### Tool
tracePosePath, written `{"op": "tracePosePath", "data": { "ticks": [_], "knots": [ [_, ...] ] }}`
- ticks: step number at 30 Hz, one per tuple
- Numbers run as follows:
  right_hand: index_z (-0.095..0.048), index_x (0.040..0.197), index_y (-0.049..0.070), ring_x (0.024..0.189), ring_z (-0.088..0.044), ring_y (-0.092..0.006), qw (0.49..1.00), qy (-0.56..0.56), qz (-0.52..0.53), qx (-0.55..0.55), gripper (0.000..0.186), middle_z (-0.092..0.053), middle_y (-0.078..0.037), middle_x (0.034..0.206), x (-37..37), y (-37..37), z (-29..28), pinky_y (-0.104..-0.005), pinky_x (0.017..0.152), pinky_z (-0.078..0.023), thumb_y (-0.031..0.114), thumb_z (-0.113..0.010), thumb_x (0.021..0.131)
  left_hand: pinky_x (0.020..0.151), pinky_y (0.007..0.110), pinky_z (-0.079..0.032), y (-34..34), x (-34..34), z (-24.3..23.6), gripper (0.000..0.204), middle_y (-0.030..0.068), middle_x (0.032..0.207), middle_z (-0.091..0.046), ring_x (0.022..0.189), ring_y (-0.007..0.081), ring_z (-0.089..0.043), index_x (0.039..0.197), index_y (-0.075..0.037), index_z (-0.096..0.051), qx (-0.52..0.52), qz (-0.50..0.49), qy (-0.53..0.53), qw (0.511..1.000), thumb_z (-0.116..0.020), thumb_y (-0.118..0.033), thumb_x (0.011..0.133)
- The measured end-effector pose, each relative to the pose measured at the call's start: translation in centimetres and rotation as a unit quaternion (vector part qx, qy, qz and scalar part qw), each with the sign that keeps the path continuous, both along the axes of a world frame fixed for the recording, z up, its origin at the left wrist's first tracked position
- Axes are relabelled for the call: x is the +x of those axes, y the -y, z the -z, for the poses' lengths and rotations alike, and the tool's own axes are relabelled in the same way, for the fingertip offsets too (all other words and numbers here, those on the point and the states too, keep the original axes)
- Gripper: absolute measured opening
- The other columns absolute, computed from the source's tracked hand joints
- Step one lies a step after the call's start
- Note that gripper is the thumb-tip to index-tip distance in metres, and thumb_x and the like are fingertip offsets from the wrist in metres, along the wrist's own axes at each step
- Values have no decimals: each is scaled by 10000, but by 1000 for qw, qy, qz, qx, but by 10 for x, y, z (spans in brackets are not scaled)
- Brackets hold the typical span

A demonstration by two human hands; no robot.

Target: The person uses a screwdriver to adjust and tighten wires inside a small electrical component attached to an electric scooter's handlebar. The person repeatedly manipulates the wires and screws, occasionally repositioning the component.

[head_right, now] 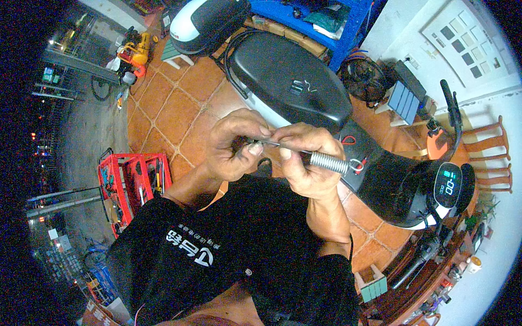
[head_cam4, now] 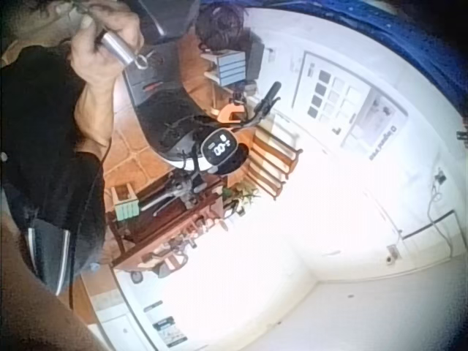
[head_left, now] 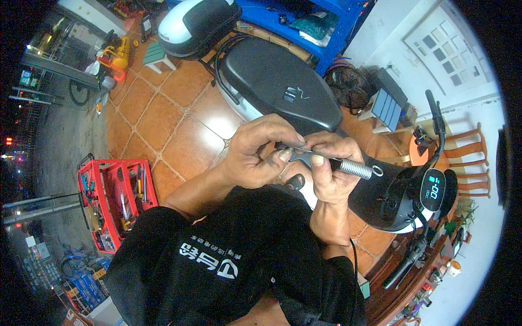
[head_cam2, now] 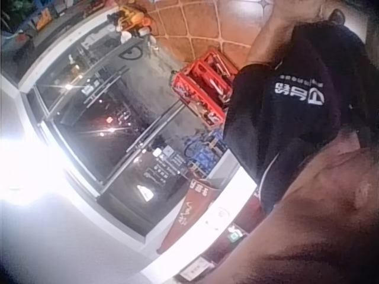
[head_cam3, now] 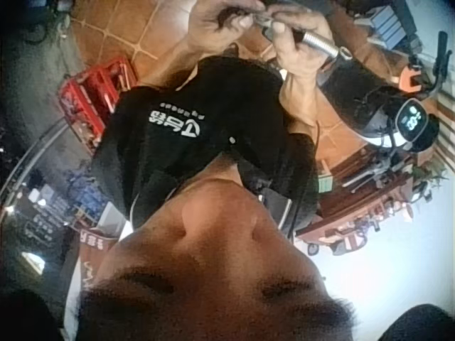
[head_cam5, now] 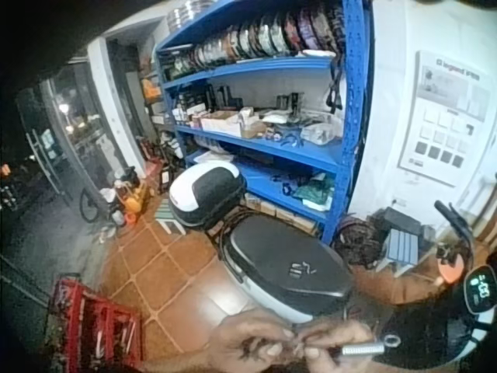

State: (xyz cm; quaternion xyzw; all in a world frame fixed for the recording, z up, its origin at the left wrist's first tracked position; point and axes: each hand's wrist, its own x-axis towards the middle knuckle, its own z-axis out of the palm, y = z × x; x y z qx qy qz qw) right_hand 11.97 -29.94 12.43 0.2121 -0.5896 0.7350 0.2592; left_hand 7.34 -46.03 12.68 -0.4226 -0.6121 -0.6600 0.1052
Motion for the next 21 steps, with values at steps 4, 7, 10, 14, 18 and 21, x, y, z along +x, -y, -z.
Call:
{"op": "tracePosePath", "data": {
  "ticks": [4, 7, 10, 14, 18, 21],
  "knots": [
    [-526, 893, 13, 782, -669, -240, 1000, -7, -6, -9, 130, -664, -188, 824, -2, -1, 1, -333, 675, -541, 0, -649, 853, 687, 328, -494, 0, -2, -1, 175, 117, 881, -667, 779, 217, -634, 996, 2, -629, -10, 11, 0, 1000, -622, -118, 869],
    [-526, 895, 12, 781, -670, -241, 1000, -1, -5, -13, 129, -665, -189, 828, -2, -1, 2, -332, 674, -540, -1, -648, 853, 696, 329, -496, -1, -1, 1, 173, 117, 880, -669, 784, 217, -636, 997, 3, -629, 2, 13, 12, 1000, -621, -114, 871],
    [-527, 897, 12, 780, -670, -242, 1000, 1, -6, -15, 128, -666, -188, 829, -3, -2, 3, -333, 675, -540, 2, -646, 853, 702, 327, -499, -2, -2, 3, 173, 119, 886, -671, 792, 219, -640, 998, 3, -629, 5, 10, 5, 1000, -622, -115, 873],
    [-531, 895, 17, 774, -668, -240, 1000, 7, -8, -14, 125, -666, -184, 825, -3, -3, 1, -339, 679, -542, 23, -649, 856, 707, 329, -504, -2, -2, -1, 174, 120, 891, -674, 800, 223, -644, 999, 2, -629, -1, 10, 10, 1000, -624, -118, 873],
    [-538, 890, 21, 776, -668, -238, 1000, 14, -15, -16, 124, -668, -184, 827, -4, -5, 3, -342, 684, -541, 45, -656, 858, 709, 330, -507, -2, -2, 2, 171, 120, 893, -675, 804, 225, -647, 997, -1, -630, -2, 8, 15, 1000, -624, -114, 870],
    [-543, 889, 20, 779, -668, -237, 999, 23, -11, -28, 125, -670, -186, 834, -4, -3, 3, -340, 688, -543, 46, -661, 857, 708, 329, -508, -2, -2, 2, 168, 120, 893, -675, 805, 224, -648, 994, -2, -631, -3, 9, 18, 1000, -627, -112, 867]
  ]
}}
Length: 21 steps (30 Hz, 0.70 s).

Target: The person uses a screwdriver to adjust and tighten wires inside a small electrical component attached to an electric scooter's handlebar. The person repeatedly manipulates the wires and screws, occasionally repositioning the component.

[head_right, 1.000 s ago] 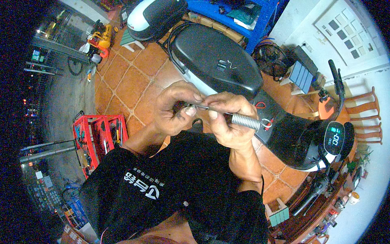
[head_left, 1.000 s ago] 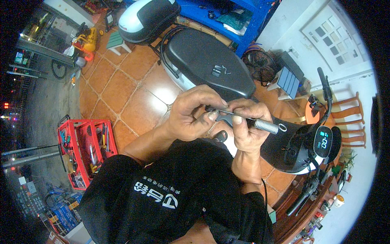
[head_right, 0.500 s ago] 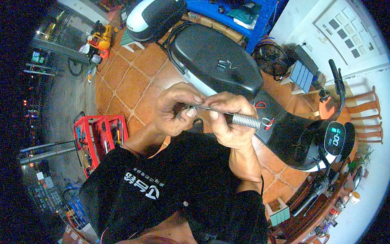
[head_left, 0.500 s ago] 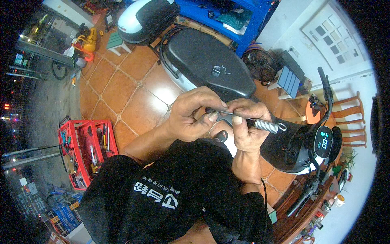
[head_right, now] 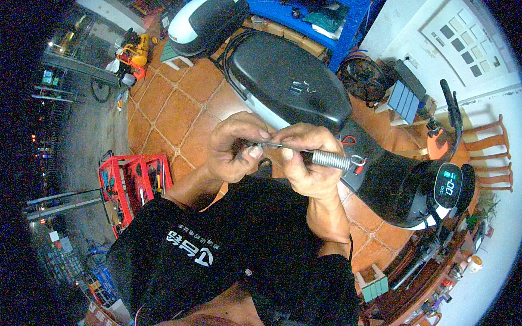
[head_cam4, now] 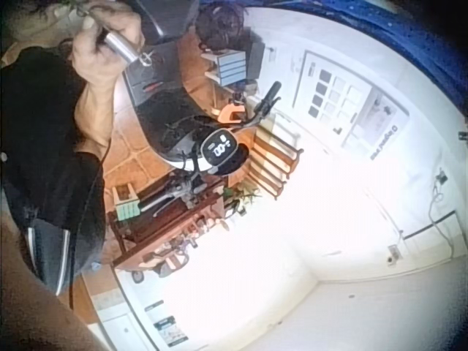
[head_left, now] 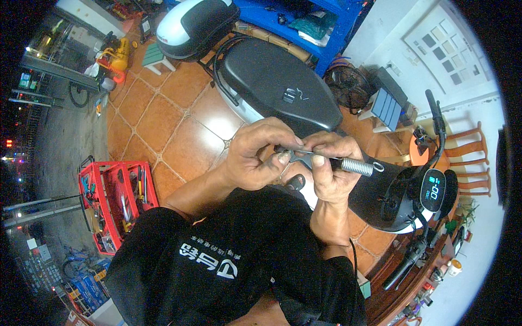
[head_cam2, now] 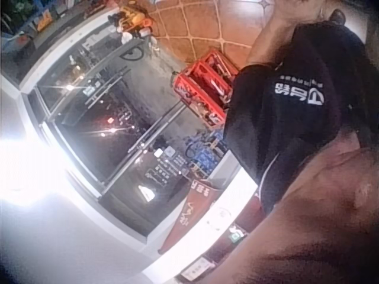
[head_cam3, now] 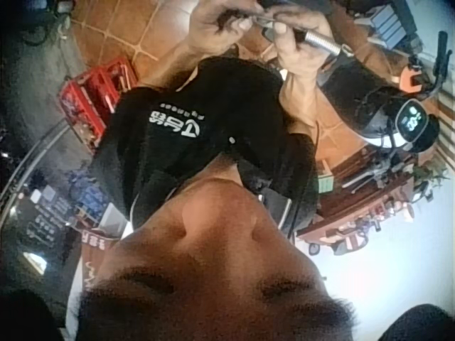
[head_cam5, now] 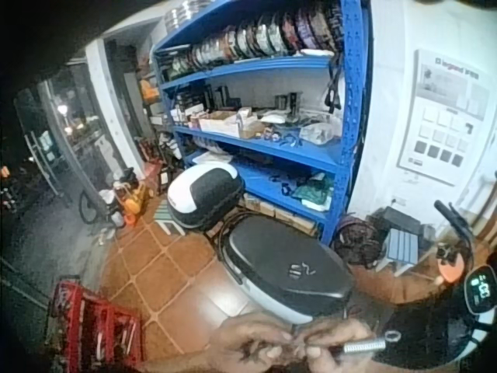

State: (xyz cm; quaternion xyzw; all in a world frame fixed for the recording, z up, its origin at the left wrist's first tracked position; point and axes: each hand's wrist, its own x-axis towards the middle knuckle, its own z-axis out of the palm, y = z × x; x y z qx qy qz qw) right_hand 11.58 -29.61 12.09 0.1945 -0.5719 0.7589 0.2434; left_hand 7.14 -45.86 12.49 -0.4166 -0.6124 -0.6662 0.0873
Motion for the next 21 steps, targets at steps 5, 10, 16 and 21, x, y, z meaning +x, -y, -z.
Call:
{"op": "tracePosePath", "data": {
  "ticks": [5, 10, 16, 21],
  "knots": [
    [-546, 892, 20, 785, -670, -237, 1000, -1, -5, 3, 128, -671, -189, 839, -1, -2, -1, -343, 699, -548, 47, -665, 857, 706, 328, -507, -1, -1, 0, 169, 118, 894, -674, 803, 222, -647, 993, -1, -633, -1, -2, -5, 1000, -637, -104, 859],
    [-545, 895, 21, 782, -671, -243, 1000, -12, -20, -7, 122, -671, -197, 839, -2, -2, 0, -352, 698, -549, 28, -658, 851, 701, 329, -506, -1, -1, 0, 175, 118, 893, -673, 799, 219, -645, 997, 1, -634, 10, 6, -7, 1000, -641, -107, 859],
    [-545, 899, 22, 765, -671, -243, 1000, -12, -23, -4, 118, -672, -200, 832, -2, -2, 0, -355, 691, -549, 8, -648, 842, 702, 330, -506, 1, -1, 0, 183, 124, 896, -671, 798, 221, -642, 1004, 2, -630, 2, 5, -4, 1000, -640, -115, 863],
    [-545, 898, 22, 765, -670, -241, 1000, -9, -19, 5, 121, -671, -199, 829, -1, -2, -1, -349, 686, -546, 18, -654, 846, 702, 328, -505, 1, 0, 0, 183, 129, 898, -670, 799, 222, -642, 1005, 2, -627, 5, 4, -7, 1000, -638, -111, 861]
  ]
}}
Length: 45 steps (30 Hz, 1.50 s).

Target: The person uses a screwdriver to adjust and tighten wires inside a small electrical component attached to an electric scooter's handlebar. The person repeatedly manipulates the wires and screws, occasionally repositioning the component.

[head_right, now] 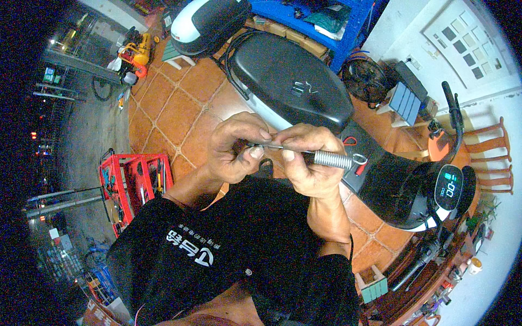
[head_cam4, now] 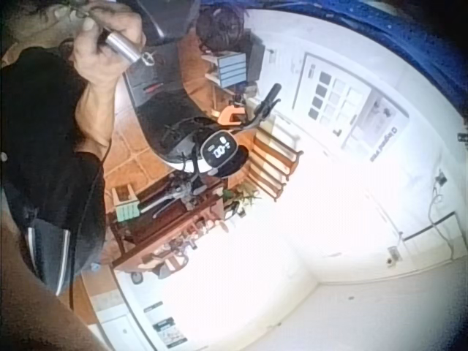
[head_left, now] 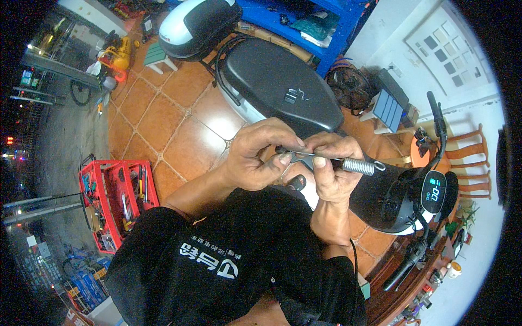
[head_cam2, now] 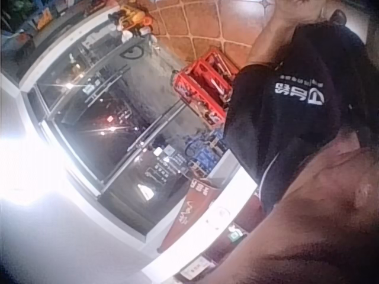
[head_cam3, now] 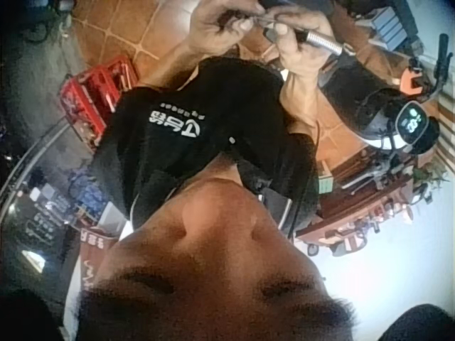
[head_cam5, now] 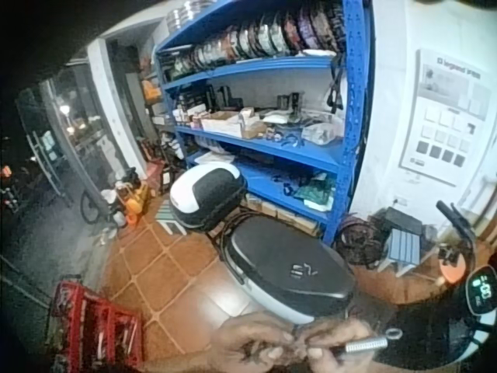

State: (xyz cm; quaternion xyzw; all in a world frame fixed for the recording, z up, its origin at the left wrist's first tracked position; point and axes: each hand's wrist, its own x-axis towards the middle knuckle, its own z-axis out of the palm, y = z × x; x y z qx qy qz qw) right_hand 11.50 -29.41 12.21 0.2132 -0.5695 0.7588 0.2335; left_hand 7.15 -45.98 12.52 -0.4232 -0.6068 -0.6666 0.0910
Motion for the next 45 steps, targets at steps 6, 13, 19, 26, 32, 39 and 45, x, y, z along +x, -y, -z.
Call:
{"op": "tracePosePath", "data": {
  "ticks": [6, 13, 19, 26, 32, 39, 45],
  "knots": [
    [-544, 907, 20, 780, -668, -241, 1000, -2, -11, -15, 125, -670, -200, 835, 1, 1, -1, -344, 690, -545, 27, -657, 853, 698, 330, -506, 1, 2, -2, 176, 133, 896, -669, 792, 227, -643, 1000, 3, -625, -7, -2, 3, 1000, -632, -103, 860],
    [-540, 904, 19, 783, -667, -242, 1000, 4, -7, -11, 133, -669, -198, 840, 3, 1, 0, -349, 700, -548, 21, -661, 850, 697, 330, -509, 1, 3, -2, 166, 133, 892, -668, 796, 230, -647, 999, 4, -625, 0, 3, 10, 1000, -626, -83, 857],
    [-540, 905, 18, 779, -666, -240, 1000, -3, 18, 7, 130, -662, -186, 821, 4, 1, 2, -339, 690, -543, 26, -658, 851, 691, 327, -515, -1, 3, -2, 167, 126, 882, -671, 786, 224, -652, 998, 1, -626, -13, -7, -6, 1000, -636, -86, 855],
    [-527, 923, 33, 723, -631, -212, 995, -34, 88, 45, 130, -636, -164, 823, 3, 8, 1, -309, 627, -506, 64, -644, 873, 648, 330, -520, -4, 2, 2, 215, 124, 888, -677, 762, 245, -661, 1013, -13, -622, -41, -63, -60, 995, -678, -144, 852],
    [-519, 939, 40, 693, -605, -183, 992, -16, 107, 61, 134, -629, -151, 846, 6, 10, 5, -286, 594, -488, 79, -635, 882, 627, 344, -520, -5, 3, 1, 250, 117, 899, -681, 726, 258, -663, 1025, -26, -615, -58, -102, -105, 988, -698, -165, 835],
    [-522, 940, 40, 701, -605, -174, 994, -14, 99, 54, 125, -632, -154, 869, 6, 11, 4, -279, 602, -490, 70, -628, 881, 613, 346, -518, -6, 2, 1, 234, 109, 892, -685, 717, 256, -665, 1020, -30, -617, -58, -117, -119, 984, -683, -167, 842],
    [-521, 943, 40, 733, -609, -187, 993, -11, 98, 61, 131, -631, -158, 871, 6, 11, 4, -288, 634, -495, 67, -632, 878, 606, 343, -517, -5, 2, 1, 224, 106, 879, -684, 710, 253, -664, 1016, -29, -617, -60, -112, -116, 985, -666, -183, 861]
  ]
}}
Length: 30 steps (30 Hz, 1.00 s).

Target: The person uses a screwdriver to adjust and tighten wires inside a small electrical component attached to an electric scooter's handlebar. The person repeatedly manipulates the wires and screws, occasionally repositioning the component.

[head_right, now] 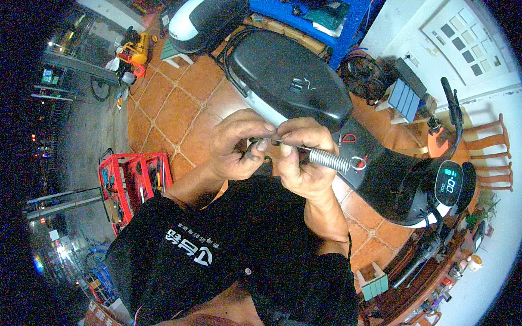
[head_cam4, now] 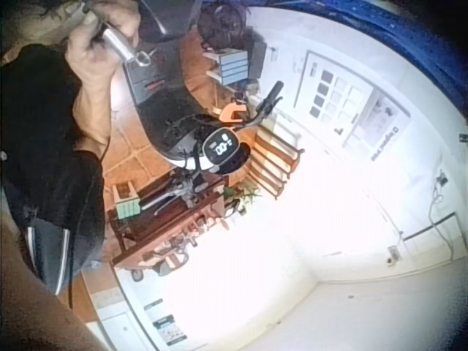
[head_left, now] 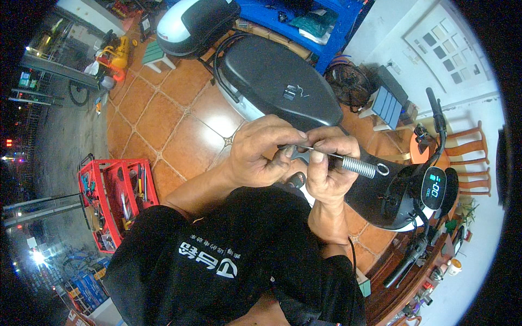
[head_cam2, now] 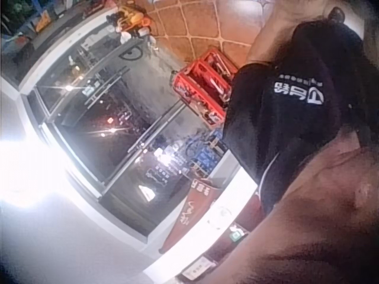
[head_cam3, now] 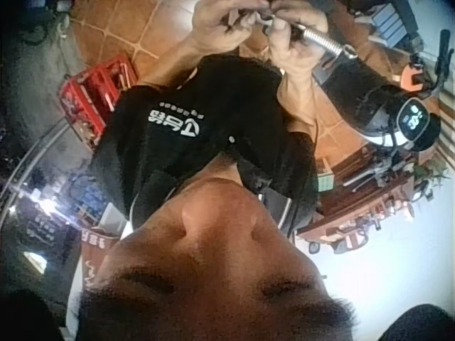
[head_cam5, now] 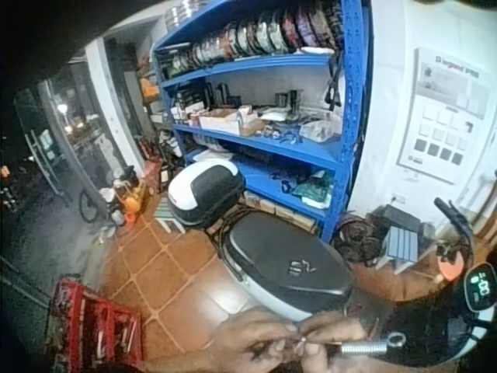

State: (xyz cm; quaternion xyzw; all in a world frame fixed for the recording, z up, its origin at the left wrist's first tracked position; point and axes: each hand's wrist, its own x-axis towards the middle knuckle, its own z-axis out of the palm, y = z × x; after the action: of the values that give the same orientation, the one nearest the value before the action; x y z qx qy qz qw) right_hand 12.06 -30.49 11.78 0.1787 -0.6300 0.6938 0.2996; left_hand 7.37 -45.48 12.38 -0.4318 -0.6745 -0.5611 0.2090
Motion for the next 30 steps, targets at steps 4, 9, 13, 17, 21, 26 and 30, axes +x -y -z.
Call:
{"op": "tracePosePath", "data": {
  "ticks": [4, 9, 13, 17, 21, 26, 30],
  "knots": [
    [-522, 945, 40, 730, -610, -185, 1000, -3, 1, 2, 128, -632, -158, 872, 1, 0, 0, -293, 631, -496, 64, -629, 879, 601, 341, -516, 0, 0, 0, 229, 108, 874, -684, 710, 251, -665, 1023, -25, -613, 1, 4, -3, 1000, -653, -196, 876],
    [-517, 948, 43, 733, -611, -174, 1000, 20, -20, -11, 128, -631, -158, 874, 4, 1, -4, -291, 629, -497, 89, -624, 895, 603, 340, -519, 2, 1, 2, 234, 113, 881, -686, 717, 251, -667, 1041, -22, -609, 2, 3, -3, 1000, -655, -179, 874],
    [-512, 946, 45, 735, -613, -169, 999, 25, -21, -32, 127, -633, -152, 862, 4, 1, -4, -288, 640, -497, 100, -618, 904, 606, 339, -523, 2, 1, 0, 242, 114, 887, -688, 723, 252, -671, 1049, -20, -608, -5, 2, -9, 1000, -661, -173, 869],
    [-512, 941, 45, 733, -615, -172, 1000, 11, -4, 1, 125, -639, -151, 853, 2, -1, -3, -285, 654, -497, 89, -621, 897, 606, 342, -524, 2, 2, 0, 246, 117, 886, -688, 723, 256, -672, 1046, -19, -607, -9, 2, -11, 1000, -663, -180, 869],
    [-517, 933, 42, 740, -617, -177, 1000, 8, 5, 11, 125, -643, -154, 858, 2, -1, -2, -286, 660, -497, 80, -627, 887, 609, 343, -526, 2, 2, 0, 246, 118, 886, -687, 725, 260, -673, 1040, -21, -608, -7, 5, -11, 1000, -666, -186, 867],
    [-523, 933, 41, 710, -613, -168, 999, 1, 14, 29, 126, -642, -154, 865, 2, -1, -3, -280, 612, -494, 81, -632, 884, 614, 343, -528, 2, 2, 0, 240, 115, 883, -687, 731, 259, -674, 1034, -21, -609, -7, 2, -12, 1000, -666, -181, 864],
    [-524, 937, 40, 690, -606, -161, 999, -1, 13, 35, 133, -638, -148, 864, 3, -1, -4, -275, 579, -487, 79, -638, 880, 621, 344, -530, 3, 3, 0, 235, 115, 889, -688, 739, 261, -675, 1029, -20, -615, -19, -2, -3, 1000, -670, -163, 850]
  ]
}}
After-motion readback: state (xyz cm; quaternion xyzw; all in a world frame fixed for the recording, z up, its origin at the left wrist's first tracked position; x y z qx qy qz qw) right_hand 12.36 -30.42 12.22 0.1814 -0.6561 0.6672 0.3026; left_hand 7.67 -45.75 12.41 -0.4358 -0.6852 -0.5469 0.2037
